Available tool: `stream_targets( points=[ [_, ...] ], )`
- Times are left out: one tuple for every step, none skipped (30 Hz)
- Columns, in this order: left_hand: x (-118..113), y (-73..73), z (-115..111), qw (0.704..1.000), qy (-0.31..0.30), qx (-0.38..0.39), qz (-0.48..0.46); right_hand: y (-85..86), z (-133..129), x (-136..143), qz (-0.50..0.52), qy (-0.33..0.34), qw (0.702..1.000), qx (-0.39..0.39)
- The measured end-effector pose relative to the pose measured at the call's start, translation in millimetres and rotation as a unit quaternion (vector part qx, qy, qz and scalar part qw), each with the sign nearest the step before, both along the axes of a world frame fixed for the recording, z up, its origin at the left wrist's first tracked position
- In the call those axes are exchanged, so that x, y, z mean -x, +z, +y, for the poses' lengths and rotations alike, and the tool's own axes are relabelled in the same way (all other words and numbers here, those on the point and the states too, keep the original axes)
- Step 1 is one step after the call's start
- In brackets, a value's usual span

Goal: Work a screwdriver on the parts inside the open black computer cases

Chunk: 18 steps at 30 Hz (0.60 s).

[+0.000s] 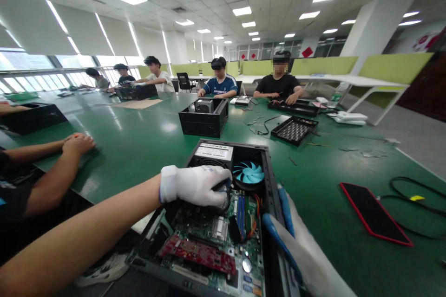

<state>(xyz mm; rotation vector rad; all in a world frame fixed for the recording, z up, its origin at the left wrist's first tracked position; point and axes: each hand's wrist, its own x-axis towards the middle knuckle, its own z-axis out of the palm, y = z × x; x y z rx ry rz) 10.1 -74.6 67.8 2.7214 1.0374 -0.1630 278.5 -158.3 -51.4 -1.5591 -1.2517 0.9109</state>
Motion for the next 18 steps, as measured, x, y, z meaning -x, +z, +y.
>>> stream_targets(
  points=[
    [6.3,8.2,-9.5,0.999,0.001,-0.004,-0.035,-6.5,-4.0,0.6,0.027,0.001,1.0,0.009],
    [13.3,16.0,-20.4,0.998,0.006,-0.01,-0.064,-11.2,-6.8,2.6,0.052,0.002,0.999,0.013],
    [21.1,23.0,-32.3,0.996,0.011,-0.017,-0.088,-14.2,-8.5,5.9,0.075,0.003,0.997,0.013],
    [29.7,28.8,-45.0,0.994,0.019,-0.021,-0.106,-15.9,-8.8,10.0,0.095,0.011,0.995,0.015],
    [39.2,33.1,-58.1,0.992,0.028,-0.024,-0.119,-16.6,-7.7,14.8,0.112,0.022,0.993,0.016],
    [49.4,34.9,-71.0,0.991,0.038,-0.025,-0.13,-16.5,-5.1,20.2,0.126,0.034,0.991,0.018],
    [60.2,33.8,-83.2,0.988,0.046,-0.024,-0.143,-15.7,-0.9,26.5,0.141,0.048,0.989,0.022],
    [71.1,29.2,-94.1,0.985,0.049,-0.019,-0.161,-14.2,5.1,33.8,0.157,0.06,0.985,0.028],
    [81.5,20.9,-103.3,0.981,0.055,-0.012,-0.185,-12.0,12.8,42.6,0.172,0.074,0.982,0.033],
    [90.9,9.2,-110.4,0.976,0.061,0.001,-0.207,-9.2,22.3,53.0,0.178,0.092,0.979,0.034],
    [98.8,-5.4,-115.4,0.968,0.059,0.023,-0.241,-5.8,33.4,65.3,0.167,0.114,0.979,0.026],
    [104.7,-21.9,-118.2,0.955,0.087,0.023,-0.283,-1.9,45.8,79.6,0.141,0.139,0.98,0.011],
    [108.7,-39.0,-119.2,0.951,0.105,0.023,-0.289,2.3,59.2,95.9,0.104,0.166,0.981,-0.009],
    [111.0,-55.9,-118.9,0.949,0.116,0.022,-0.291,6.7,73.1,114.0,0.054,0.189,0.98,-0.034],
    [112.0,-71.6,-118.0,0.947,0.126,0.02,-0.296,11.2,87.2,133.9,0.018,0.21,0.976,-0.052],
    [112.4,-85.9,-116.8,0.946,0.133,0.018,-0.295,15.6,101.3,155.0,-0.016,0.229,0.971,-0.067],
    [112.8,-98.8,-115.9,0.945,0.137,0.017,-0.295,20.1,115.2,177.2,-0.056,0.247,0.964,-0.083],
    [113.5,-110.3,-115.4,0.944,0.146,0.013,-0.296,24.5,128.8,199.9,-0.088,0.261,0.957,-0.096]
  ],
)
